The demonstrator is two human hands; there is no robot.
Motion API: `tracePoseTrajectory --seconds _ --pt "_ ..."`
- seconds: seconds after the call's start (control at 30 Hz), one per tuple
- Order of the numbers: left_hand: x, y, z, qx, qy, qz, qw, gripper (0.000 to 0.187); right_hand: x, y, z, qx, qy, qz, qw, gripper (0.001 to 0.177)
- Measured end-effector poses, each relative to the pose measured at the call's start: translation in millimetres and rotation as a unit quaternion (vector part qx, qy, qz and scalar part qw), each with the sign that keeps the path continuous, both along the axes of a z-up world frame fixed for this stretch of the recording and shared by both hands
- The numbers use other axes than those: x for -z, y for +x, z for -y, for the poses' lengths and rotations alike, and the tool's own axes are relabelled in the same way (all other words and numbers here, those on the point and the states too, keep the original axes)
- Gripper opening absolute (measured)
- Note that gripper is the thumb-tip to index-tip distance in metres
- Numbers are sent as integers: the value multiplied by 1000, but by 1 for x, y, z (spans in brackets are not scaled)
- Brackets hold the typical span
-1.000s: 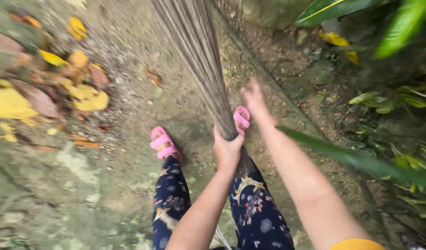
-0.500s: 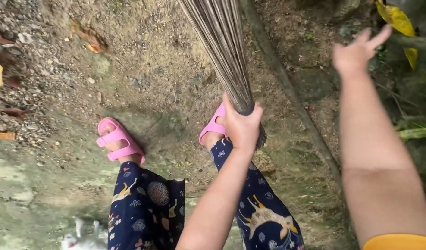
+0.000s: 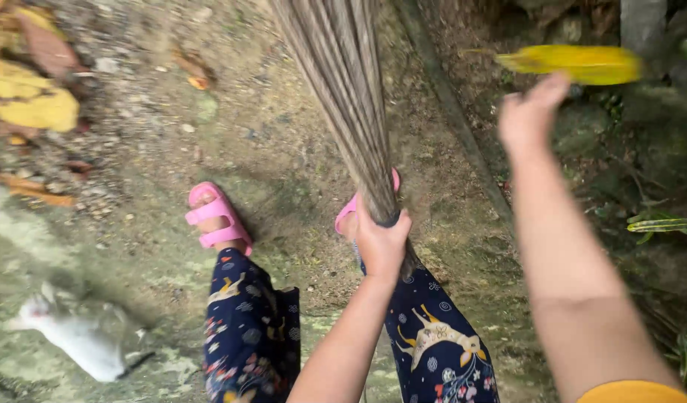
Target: Sweeping leaves and debris on the ground outdoors using a stick broom.
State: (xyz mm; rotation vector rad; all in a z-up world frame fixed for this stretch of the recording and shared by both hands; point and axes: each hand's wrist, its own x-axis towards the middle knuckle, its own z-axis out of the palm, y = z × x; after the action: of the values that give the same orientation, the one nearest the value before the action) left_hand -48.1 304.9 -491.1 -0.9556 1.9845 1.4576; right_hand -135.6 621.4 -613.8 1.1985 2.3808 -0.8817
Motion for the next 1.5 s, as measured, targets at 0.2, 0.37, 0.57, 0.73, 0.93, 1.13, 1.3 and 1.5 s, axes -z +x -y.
tracePoseTrajectory --seconds 0.2,0.37,0.57,0.73,0.93,1.13,1.3,1.5 --pt "-77 -3 98 -54 -17 94 994 86 -142 -109 276 -165 -120 -102 974 67" --pt "-148 -11 188 -98 45 54 993 76 -129 -21 353 -193 -304 -181 915 67" --pt "-190 -1 260 -126 239 -5 963 55 -277 103 418 -196 -453 89 865 92" --pt "-218 13 271 -56 288 -12 956 59 -399 98 442 -229 -390 88 887 133" --pt "-277 -18 306 315 116 -63 940 75 -420 98 393 -79 -309 -23 947 125" --pt "-265 1 374 278 193 68 939 69 -360 -67 372 126 -282 -35 951 95" --pt "-255 24 396 252 183 102 945 61 -274 -125 424 60 -327 -18 943 111" --pt "-274 24 394 290 152 100 940 63 -353 -26 392 -228 -209 136 941 127"
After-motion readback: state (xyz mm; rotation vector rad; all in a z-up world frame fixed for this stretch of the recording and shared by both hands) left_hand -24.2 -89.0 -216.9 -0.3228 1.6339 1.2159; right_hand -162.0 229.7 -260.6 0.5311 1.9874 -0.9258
